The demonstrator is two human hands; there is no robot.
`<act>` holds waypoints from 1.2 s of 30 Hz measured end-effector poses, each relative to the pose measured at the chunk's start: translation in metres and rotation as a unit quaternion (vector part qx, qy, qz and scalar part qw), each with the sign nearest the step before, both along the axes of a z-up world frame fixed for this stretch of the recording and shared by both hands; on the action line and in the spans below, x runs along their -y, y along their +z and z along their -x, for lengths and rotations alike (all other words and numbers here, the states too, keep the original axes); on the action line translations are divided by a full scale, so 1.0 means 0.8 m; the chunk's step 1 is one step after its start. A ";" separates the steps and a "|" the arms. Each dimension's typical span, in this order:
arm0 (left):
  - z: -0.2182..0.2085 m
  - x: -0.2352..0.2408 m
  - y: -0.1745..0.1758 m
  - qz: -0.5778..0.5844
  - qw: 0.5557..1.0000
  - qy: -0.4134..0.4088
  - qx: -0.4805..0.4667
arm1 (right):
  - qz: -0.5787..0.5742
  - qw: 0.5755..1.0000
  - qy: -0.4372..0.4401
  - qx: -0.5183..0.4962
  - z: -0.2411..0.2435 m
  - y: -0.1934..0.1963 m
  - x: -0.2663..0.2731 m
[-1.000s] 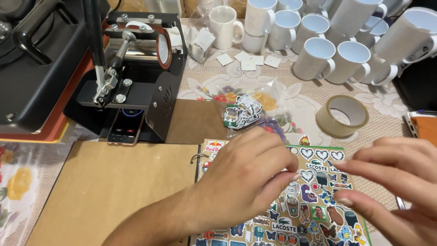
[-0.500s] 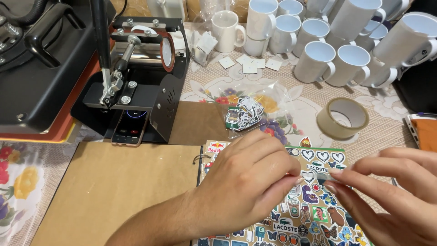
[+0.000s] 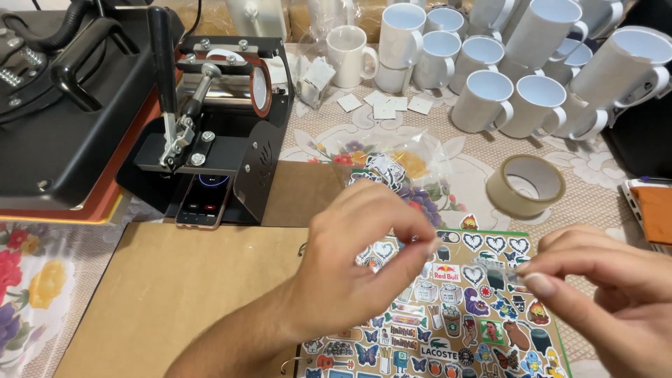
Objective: Sorting through a collection of stickers and placing them into a binder, using tape and scissors to secure them.
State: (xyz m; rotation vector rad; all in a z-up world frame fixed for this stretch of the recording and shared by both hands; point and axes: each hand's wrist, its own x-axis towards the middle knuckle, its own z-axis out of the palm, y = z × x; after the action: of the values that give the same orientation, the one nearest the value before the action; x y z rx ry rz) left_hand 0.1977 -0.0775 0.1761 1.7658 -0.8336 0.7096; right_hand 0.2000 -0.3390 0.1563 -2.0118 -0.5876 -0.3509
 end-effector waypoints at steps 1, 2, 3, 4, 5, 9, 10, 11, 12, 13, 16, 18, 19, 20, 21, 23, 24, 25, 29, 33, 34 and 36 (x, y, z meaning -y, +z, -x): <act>-0.001 -0.004 0.002 -0.001 1.000 -0.002 0.001 | -0.001 1.000 -0.002 0.001 0.001 -0.002 0.003; -0.002 -0.008 0.005 -0.069 0.990 0.013 0.125 | -0.042 0.998 -0.003 -0.056 0.001 -0.005 0.006; -0.001 -0.011 0.006 -0.137 0.960 0.024 0.244 | -0.082 0.990 -0.004 -0.113 0.003 -0.008 0.010; -0.002 -0.010 0.007 -0.138 0.960 0.023 0.244 | -0.084 0.990 -0.005 -0.113 0.002 -0.010 0.012; -0.003 -0.008 0.008 -0.175 0.931 0.050 0.316 | -0.103 0.988 0.016 -0.116 0.001 -0.013 0.015; -0.004 -0.002 -0.001 -0.236 0.843 0.160 0.456 | -0.134 0.978 0.043 -0.154 0.001 -0.017 0.023; -0.003 -0.001 -0.002 -0.236 0.843 0.159 0.456 | -0.134 0.978 0.043 -0.155 0.002 -0.018 0.025; -0.003 0.000 -0.003 -0.228 0.829 0.176 0.479 | -0.108 0.980 0.011 -0.169 0.002 -0.020 0.027; -0.003 0.001 -0.004 -0.220 0.814 0.192 0.502 | -0.081 0.980 -0.021 -0.183 0.002 -0.021 0.029; -0.003 0.003 -0.005 -0.220 0.814 0.192 0.503 | -0.082 0.980 -0.022 -0.182 0.003 -0.019 0.028; -0.005 0.006 -0.009 -0.218 0.814 0.196 0.501 | -0.074 0.982 0.006 -0.176 0.004 -0.017 0.026; -0.011 0.004 -0.010 -0.209 0.812 0.195 0.510 | -0.074 0.978 -0.012 -0.195 0.003 -0.017 0.025; -0.012 0.005 -0.010 -0.210 0.811 0.194 0.510 | -0.074 0.978 -0.012 -0.195 0.003 -0.017 0.025; -0.012 0.005 -0.009 -0.214 0.799 0.203 0.524 | -0.073 0.978 -0.003 -0.194 0.002 -0.016 0.024; -0.013 0.005 -0.010 -0.217 0.787 0.211 0.537 | -0.070 0.979 0.006 -0.194 0.002 -0.016 0.024; -0.014 0.004 -0.012 -0.220 0.785 0.212 0.538 | -0.064 0.979 0.009 -0.191 0.001 -0.014 0.023; -0.014 0.004 -0.013 -0.223 0.783 0.213 0.540 | -0.057 0.980 0.012 -0.188 0.000 -0.013 0.022; -0.014 0.003 -0.012 -0.224 0.783 0.214 0.540 | -0.057 0.980 0.013 -0.189 0.000 -0.013 0.021; -0.014 0.001 -0.010 -0.233 0.782 0.203 0.540 | -0.037 0.987 -0.002 -0.153 0.001 -0.010 0.017; -0.007 -0.003 -0.009 -0.237 0.832 0.163 0.474 | 0.070 0.998 -0.008 0.001 0.004 0.022 -0.006; -0.007 -0.002 -0.007 -0.237 0.832 0.164 0.473 | 0.070 0.998 -0.007 0.000 0.006 0.024 -0.010; -0.006 0.000 -0.003 -0.212 0.871 0.134 0.422 | 0.107 0.993 -0.023 0.049 0.010 0.031 -0.015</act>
State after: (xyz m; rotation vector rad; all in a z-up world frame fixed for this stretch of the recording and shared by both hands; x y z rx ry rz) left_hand 0.2027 -0.0776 0.1734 1.9736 -1.4168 1.6541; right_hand 0.1924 -0.3267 0.1810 -2.2262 -0.6651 -0.4311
